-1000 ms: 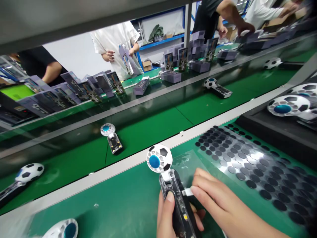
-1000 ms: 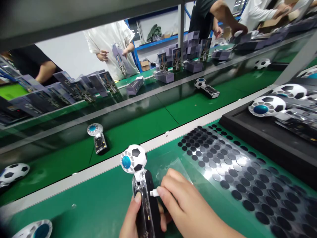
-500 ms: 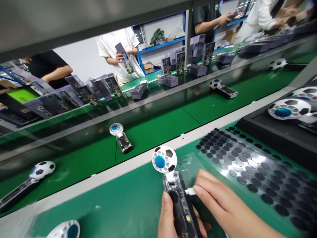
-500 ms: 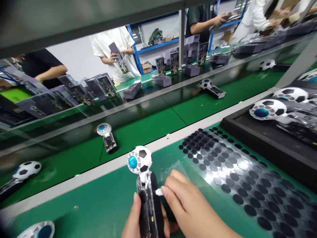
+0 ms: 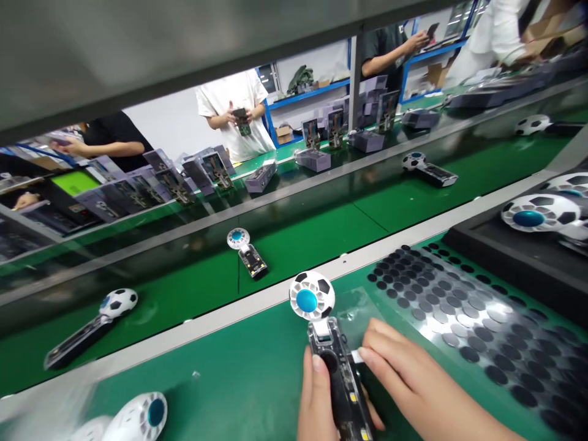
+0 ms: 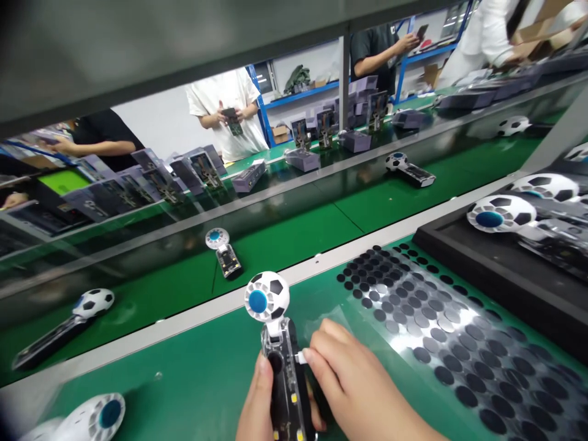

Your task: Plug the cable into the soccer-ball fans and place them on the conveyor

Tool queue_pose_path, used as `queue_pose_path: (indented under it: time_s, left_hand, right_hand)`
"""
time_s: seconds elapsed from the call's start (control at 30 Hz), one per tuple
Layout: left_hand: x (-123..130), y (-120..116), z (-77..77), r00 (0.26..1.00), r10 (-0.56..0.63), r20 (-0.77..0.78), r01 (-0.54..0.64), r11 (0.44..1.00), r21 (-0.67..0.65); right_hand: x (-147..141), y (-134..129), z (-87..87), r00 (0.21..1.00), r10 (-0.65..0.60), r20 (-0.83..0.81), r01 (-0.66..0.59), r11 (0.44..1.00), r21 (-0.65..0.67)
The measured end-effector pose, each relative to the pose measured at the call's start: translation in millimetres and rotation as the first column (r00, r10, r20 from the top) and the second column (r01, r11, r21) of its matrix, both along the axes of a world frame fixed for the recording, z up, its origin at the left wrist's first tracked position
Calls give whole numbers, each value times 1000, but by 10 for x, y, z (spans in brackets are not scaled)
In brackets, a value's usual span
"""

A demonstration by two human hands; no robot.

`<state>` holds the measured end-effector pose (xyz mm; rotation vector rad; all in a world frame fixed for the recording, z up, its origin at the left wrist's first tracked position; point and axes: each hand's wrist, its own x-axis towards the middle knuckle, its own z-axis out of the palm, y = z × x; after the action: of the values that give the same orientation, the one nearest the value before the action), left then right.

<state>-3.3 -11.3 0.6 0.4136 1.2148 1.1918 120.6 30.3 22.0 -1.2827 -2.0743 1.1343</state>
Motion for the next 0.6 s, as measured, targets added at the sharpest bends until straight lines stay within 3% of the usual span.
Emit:
queue_pose_path:
  time_s: [0.1,0.3,0.37,0.43,0.47,0.5,0.53,0.6]
  left_hand:
    - [-21,-1,-11,994,-44,-96,44,999,6]
    - [71,28,-63,996,86,3,-86,996,8]
    - [-43,56,27,988,157,12,-157,987,21]
    - [-288,89,168,962,264,-73,-259,963,75]
    - [-434,111,240,940,311,-141,-297,948,112]
    - [-573,140,303,919,339,-201,-315,938,143]
    - [-685,182,351,902,350,-254,-314,934,170]
    - [-777,337,383,894,301,-333,-245,949,199]
  right_hand:
    - [-26,-18,-22,1000,-12,1,12,1000,24]
    - [14,6,-84,998,-32,-51,33,999,26]
    - [138,40,-58,970,-212,-119,210,977,-26]
    - [268,62,-8,831,-533,-162,520,846,-116]
    - [310,59,19,757,-633,-162,617,774,-138]
    - [326,43,44,744,-649,-160,636,761,-129]
    - [314,13,64,792,-587,-165,580,809,-97]
    - [223,-81,79,939,-310,-147,310,951,-22]
